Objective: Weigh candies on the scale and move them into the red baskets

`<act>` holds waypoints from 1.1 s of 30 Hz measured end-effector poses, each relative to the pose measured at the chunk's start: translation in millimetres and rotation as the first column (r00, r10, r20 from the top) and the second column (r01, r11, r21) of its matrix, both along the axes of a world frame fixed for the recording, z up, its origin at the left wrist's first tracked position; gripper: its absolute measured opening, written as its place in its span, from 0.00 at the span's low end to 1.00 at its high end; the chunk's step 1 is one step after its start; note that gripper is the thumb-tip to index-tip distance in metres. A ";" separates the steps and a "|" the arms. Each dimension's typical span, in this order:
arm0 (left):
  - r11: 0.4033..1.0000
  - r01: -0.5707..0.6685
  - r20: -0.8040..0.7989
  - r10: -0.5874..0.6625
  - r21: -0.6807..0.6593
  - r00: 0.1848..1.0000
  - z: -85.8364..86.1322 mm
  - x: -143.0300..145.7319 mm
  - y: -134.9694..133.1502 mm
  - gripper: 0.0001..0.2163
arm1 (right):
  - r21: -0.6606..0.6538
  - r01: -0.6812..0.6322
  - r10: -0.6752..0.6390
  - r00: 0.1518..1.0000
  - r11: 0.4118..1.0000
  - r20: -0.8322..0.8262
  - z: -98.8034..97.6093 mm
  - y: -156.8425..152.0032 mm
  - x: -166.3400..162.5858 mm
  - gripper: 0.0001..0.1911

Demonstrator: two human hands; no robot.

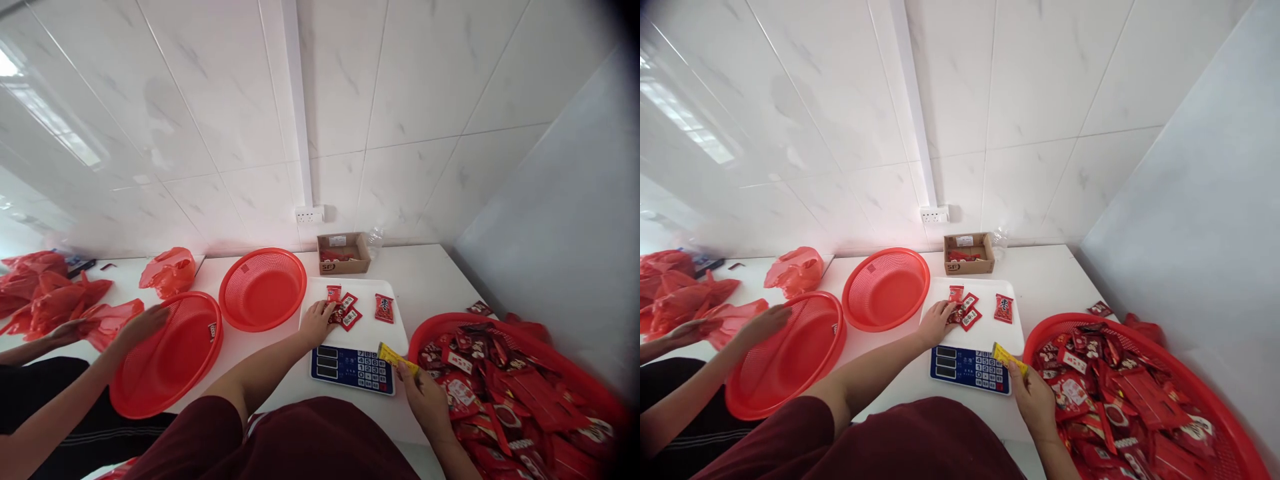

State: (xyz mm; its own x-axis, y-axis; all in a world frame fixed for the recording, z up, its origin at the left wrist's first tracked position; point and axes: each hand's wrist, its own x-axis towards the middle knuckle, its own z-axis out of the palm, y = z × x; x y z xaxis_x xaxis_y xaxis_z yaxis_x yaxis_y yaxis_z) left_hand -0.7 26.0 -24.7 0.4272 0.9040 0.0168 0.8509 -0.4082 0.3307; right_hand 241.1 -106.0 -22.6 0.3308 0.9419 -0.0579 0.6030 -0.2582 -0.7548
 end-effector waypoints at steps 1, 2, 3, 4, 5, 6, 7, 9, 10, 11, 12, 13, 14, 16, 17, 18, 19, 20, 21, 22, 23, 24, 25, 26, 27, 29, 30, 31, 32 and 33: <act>1.000 0.013 -0.005 -0.013 0.024 1.000 -0.7 -1.4 -1.2 0.25 | 0.006 -0.001 0.001 1.000 1.000 0.000 -0.3 -0.1 0.1 0.32; 0.999 0.026 -0.019 -0.025 0.043 1.000 -0.9 -3.1 -2.7 0.22 | 0.009 -0.002 0.002 1.000 1.000 0.004 -0.7 -0.1 0.1 0.32; 0.998 0.041 -0.039 -0.039 0.054 0.999 -0.4 -4.8 -4.3 0.19 | 0.005 -0.003 0.003 1.000 1.000 0.011 -1.2 -0.1 0.2 0.32; 0.997 0.059 -0.060 -0.055 0.055 0.997 0.6 -6.5 -5.8 0.17 | 0.003 -0.003 0.003 1.000 1.000 0.017 -1.7 -0.1 0.3 0.32; 0.996 0.075 -0.077 -0.071 0.041 0.994 2.3 -8.1 -7.0 0.15 | 0.004 -0.004 0.004 1.000 1.000 0.021 -2.0 0.0 0.3 0.33; 0.997 0.082 -0.075 -0.080 0.011 0.994 4.4 -9.5 -7.8 0.14 | 0.009 -0.007 0.007 1.000 1.000 0.023 -2.2 0.2 0.3 0.33; 0.997 0.078 -0.054 -0.079 -0.028 0.995 6.9 -10.6 -8.1 0.13 | 0.017 -0.008 0.008 1.000 1.000 0.022 -2.1 0.4 0.3 0.33; 0.993 0.049 0.015 -0.048 -0.103 0.999 12.0 -11.8 -7.6 0.11 | 0.031 -0.010 0.010 1.000 0.999 0.016 -1.2 0.9 0.1 0.32; 0.991 0.027 0.050 -0.021 -0.128 0.999 14.4 -12.0 -7.0 0.10 | 0.032 -0.013 0.013 1.000 0.999 0.012 -0.5 1.2 0.0 0.32; 0.990 0.003 0.079 0.008 -0.143 0.997 16.5 -11.9 -6.4 0.09 | 0.028 -0.016 0.015 1.000 0.999 0.009 0.5 1.5 -0.2 0.32; 0.989 -0.024 0.103 0.039 -0.146 0.994 18.3 -11.8 -5.9 0.09 | 0.026 -0.018 0.018 1.000 0.999 0.007 1.5 1.7 -0.3 0.33; 0.988 -0.053 0.128 0.071 -0.144 0.989 19.9 -11.9 -5.4 0.08 | 0.026 -0.021 0.020 1.000 0.999 0.004 2.7 1.8 -0.5 0.33; 0.986 -0.084 0.161 0.107 -0.144 0.981 21.4 -12.4 -4.9 0.08 | 0.027 -0.022 0.022 1.000 0.999 0.001 3.8 1.8 -0.6 0.33; 0.977 -0.159 0.236 0.189 -0.143 0.953 24.5 -15.7 -3.2 0.08 | 0.033 -0.017 0.018 1.000 0.999 -0.007 5.7 1.6 -1.0 0.33; 0.969 -0.202 0.273 0.234 -0.143 0.933 26.4 -18.9 -1.6 0.08 | 0.034 -0.017 0.017 1.000 0.999 -0.010 6.3 1.5 -1.1 0.33; 0.958 -0.249 0.305 0.282 -0.143 0.910 28.6 -23.3 0.6 0.09 | 0.035 -0.017 0.017 1.000 0.999 -0.013 6.7 1.4 -1.1 0.33; 0.944 -0.299 0.333 0.330 -0.142 0.883 31.3 -29.0 3.4 0.09 | 0.035 -0.017 0.017 1.000 0.999 -0.014 6.8 1.4 -1.1 0.34; 0.926 -0.352 0.358 0.378 -0.139 0.854 34.4 -36.0 6.8 0.10 | 0.036 -0.020 0.020 1.000 0.999 -0.013 6.7 1.4 -1.0 0.34; 0.906 -0.402 0.379 0.422 -0.135 0.823 37.7 -44.1 10.6 0.11 | 0.038 -0.021 0.021 1.000 0.999 -0.012 6.3 1.4 -0.9 0.34; 0.885 -0.448 0.397 0.460 -0.130 0.794 41.1 -53.2 14.5 0.11 | 0.039 -0.021 0.022 1.000 0.999 -0.013 5.7 1.5 -0.7 0.34; 0.865 -0.486 0.411 0.491 -0.125 0.768 44.2 -63.0 18.4 0.12 | 0.038 -0.021 0.021 1.000 0.999 -0.014 4.9 1.5 -0.5 0.34; 0.848 -0.515 0.420 0.515 -0.123 0.747 46.9 -73.1 21.8 0.12 | 0.036 -0.019 0.020 1.000 0.999 -0.017 4.1 1.5 -0.3 0.34; 0.835 -0.537 0.422 0.533 -0.124 0.733 48.8 -83.1 24.8 0.12 | 0.033 -0.017 0.018 1.000 0.999 -0.022 3.2 1.5 -0.1 0.34; 0.825 -0.552 0.416 0.549 -0.126 0.725 49.6 -92.4 27.3 0.12 | 0.030 -0.014 0.015 1.000 0.999 -0.027 2.3 1.4 0.1 0.34; 0.816 -0.563 0.402 0.562 -0.130 0.723 49.5 -100.6 29.1 0.12 | 0.028 -0.012 0.013 0.999 1.000 -0.030 1.4 1.5 0.4 0.34; 0.803 -0.581 0.358 0.585 -0.132 0.728 46.3 -111.2 31.5 0.11 | 0.027 -0.013 0.014 0.999 1.000 -0.033 -0.3 1.7 0.9 0.33; 0.796 -0.592 0.338 0.597 -0.130 0.728 43.7 -112.7 32.2 0.11 | 0.028 -0.016 0.017 0.999 0.999 -0.033 -1.0 2.0 1.2 0.33; 0.793 -0.599 0.319 0.600 -0.113 0.734 40.8 -111.3 32.5 0.12 | 0.025 -0.021 0.022 0.999 0.999 -0.034 -1.7 2.3 1.5 0.33; 0.802 -0.593 0.297 0.586 -0.076 0.754 37.9 -106.8 32.6 0.13 | 0.020 -0.026 0.027 0.999 0.999 -0.037 -2.2 2.7 1.7 0.33; 0.825 -0.565 0.269 0.550 -0.025 0.791 35.2 -99.3 32.3 0.15 | 0.013 -0.028 0.029 0.999 1.000 -0.041 -2.5 3.0 1.9 0.32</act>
